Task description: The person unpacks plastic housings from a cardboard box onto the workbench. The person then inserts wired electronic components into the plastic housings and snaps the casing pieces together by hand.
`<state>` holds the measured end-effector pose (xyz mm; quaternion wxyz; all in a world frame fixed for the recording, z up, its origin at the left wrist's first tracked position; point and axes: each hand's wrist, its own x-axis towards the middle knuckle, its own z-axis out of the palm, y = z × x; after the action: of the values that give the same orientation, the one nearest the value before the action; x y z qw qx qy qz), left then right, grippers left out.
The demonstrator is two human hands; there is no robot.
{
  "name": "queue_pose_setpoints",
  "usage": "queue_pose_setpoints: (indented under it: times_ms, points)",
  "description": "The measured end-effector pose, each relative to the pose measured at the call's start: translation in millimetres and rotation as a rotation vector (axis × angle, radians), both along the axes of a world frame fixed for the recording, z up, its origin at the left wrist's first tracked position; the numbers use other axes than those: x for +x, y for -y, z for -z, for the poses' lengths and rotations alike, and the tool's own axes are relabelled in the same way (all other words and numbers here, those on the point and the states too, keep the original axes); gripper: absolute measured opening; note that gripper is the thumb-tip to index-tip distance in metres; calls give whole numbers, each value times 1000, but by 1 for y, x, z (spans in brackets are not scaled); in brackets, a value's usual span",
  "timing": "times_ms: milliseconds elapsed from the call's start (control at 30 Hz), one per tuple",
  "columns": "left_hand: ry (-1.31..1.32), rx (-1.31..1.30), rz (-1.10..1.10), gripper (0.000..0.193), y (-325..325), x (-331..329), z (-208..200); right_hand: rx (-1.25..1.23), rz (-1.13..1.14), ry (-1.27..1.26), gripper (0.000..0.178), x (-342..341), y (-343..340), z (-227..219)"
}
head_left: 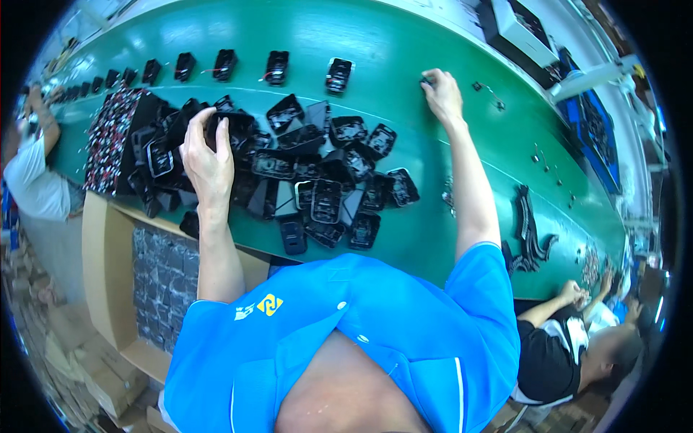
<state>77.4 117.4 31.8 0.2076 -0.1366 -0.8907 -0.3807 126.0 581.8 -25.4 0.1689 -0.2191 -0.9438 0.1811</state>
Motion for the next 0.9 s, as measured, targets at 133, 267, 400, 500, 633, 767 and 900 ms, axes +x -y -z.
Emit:
queue_pose_setpoints:
  times_ms: [133,267,400,500,633,767,900]
  points:
    - [205,808,305,41,11,0,-10,124,-128,-81,20,5,7,2]
    - [725,1656,741,48,14,7,-11,-148,-156,-126,16,7,-2,5]
    - [1159,2139,845,44,9,15,-5,-96,-73,-136,15,0,-2,16]
    - [1266,2259,921,39,3,23,-1,-145,-101,-48,15,2,3,11]
    - [1194,2170,884,36,-2,26,5,-115,75,60,15,4,37,-17]
    - [1163,2108,908,35,-8,26,7,-113,156,91,16,10,43,-20]
    - [1095,1987,833,35,-9,28,5,-126,112,48,17,14,32,-10]
